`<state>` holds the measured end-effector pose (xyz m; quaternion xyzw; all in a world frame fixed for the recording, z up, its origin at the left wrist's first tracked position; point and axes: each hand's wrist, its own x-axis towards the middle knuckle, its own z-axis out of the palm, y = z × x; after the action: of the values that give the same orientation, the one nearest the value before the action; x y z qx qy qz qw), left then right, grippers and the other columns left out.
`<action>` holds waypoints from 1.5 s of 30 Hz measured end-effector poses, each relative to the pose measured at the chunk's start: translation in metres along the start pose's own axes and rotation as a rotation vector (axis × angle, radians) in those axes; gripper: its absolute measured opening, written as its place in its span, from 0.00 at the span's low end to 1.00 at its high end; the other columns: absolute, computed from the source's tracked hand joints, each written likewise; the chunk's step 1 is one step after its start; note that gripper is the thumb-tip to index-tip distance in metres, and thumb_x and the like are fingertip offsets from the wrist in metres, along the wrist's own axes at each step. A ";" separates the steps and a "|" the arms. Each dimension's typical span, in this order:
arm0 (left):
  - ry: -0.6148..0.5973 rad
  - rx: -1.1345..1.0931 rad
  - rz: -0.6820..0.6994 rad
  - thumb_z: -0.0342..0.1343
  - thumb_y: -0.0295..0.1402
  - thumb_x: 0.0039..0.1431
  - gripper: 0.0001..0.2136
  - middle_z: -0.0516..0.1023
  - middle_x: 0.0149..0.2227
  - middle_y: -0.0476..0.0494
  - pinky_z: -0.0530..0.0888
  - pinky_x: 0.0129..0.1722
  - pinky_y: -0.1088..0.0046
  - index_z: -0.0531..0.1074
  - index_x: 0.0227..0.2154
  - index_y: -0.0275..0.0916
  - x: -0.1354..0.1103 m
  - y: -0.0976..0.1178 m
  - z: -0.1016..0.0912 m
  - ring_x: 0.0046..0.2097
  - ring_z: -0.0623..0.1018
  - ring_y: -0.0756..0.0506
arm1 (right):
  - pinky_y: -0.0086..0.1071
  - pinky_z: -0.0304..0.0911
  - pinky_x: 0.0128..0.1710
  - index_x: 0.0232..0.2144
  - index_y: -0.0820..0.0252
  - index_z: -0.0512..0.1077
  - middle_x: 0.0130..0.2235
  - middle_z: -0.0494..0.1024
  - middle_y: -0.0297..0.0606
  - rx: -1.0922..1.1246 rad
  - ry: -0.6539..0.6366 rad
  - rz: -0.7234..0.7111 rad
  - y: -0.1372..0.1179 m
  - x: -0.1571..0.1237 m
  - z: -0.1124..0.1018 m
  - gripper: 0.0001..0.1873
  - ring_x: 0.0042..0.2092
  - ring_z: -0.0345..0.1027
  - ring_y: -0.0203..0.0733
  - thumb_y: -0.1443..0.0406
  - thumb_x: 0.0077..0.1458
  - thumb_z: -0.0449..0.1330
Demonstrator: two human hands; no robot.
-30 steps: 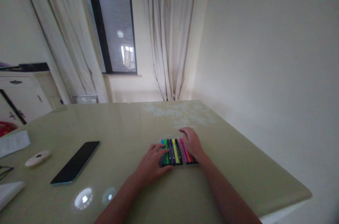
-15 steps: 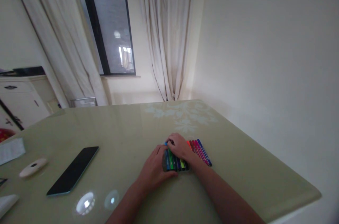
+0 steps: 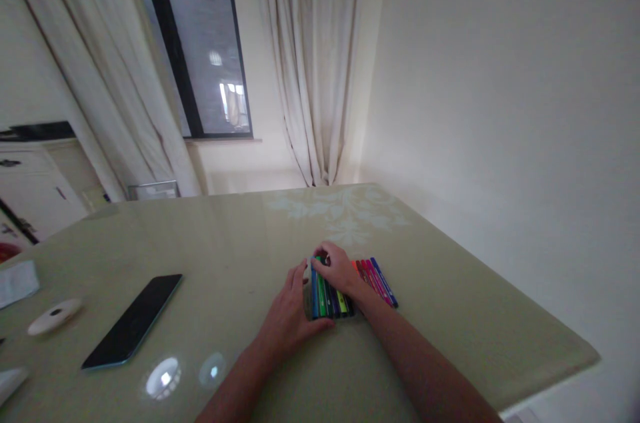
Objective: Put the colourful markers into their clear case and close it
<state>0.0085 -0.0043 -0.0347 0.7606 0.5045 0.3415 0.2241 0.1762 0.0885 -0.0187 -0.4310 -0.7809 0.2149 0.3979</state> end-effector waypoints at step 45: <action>0.253 0.936 -0.370 0.43 0.34 0.68 0.20 0.73 0.52 0.23 0.71 0.51 0.54 0.70 0.54 0.26 0.000 -0.032 -0.059 0.55 0.72 0.31 | 0.37 0.56 0.43 0.28 0.59 0.76 0.33 0.79 0.44 -0.521 -0.089 -0.020 0.007 -0.010 -0.018 0.22 0.37 0.68 0.46 0.60 0.71 0.49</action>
<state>-0.0551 0.0080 -0.0169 0.6302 0.7525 0.1230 -0.1461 0.1973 0.0839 -0.0165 -0.5014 -0.8307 0.0211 0.2408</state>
